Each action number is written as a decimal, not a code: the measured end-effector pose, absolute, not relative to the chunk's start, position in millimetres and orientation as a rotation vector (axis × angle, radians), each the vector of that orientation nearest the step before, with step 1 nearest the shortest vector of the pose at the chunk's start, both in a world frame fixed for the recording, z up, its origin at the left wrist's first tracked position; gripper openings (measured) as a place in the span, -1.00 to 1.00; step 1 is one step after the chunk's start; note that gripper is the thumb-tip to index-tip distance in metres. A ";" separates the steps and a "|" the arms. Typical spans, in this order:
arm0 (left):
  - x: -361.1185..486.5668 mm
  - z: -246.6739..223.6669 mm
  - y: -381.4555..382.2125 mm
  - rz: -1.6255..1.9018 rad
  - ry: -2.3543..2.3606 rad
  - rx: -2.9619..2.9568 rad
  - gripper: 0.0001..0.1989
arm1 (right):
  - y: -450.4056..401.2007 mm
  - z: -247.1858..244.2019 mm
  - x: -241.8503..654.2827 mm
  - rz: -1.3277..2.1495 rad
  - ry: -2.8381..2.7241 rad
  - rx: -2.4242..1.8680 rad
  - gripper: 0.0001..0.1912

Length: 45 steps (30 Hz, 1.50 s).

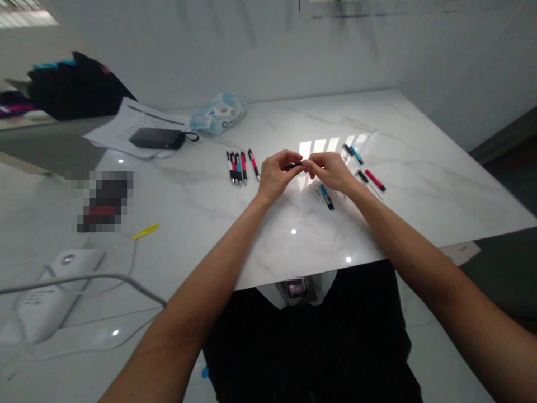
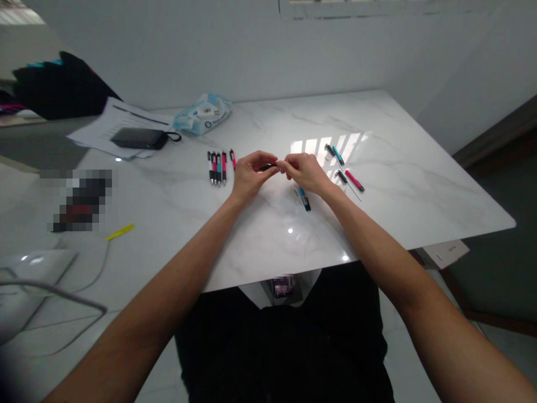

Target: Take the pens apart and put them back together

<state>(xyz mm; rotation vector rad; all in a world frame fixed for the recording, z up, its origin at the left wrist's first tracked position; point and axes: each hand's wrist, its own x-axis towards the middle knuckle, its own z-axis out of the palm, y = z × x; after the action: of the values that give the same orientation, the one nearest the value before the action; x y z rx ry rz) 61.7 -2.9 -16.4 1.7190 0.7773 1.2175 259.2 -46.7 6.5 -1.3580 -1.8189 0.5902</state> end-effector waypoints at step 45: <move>69.2 -12.5 -4.3 1.077 0.786 1.250 -0.53 | -98.8 42.3 314.4 0.678 -2.550 -1.455 0.09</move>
<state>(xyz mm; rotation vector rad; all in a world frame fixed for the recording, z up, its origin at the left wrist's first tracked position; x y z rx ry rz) 69.2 -4.3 -12.5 1.2496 0.7858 1.0769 314.4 -98.8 42.3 -1.4550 -2.5497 0.6785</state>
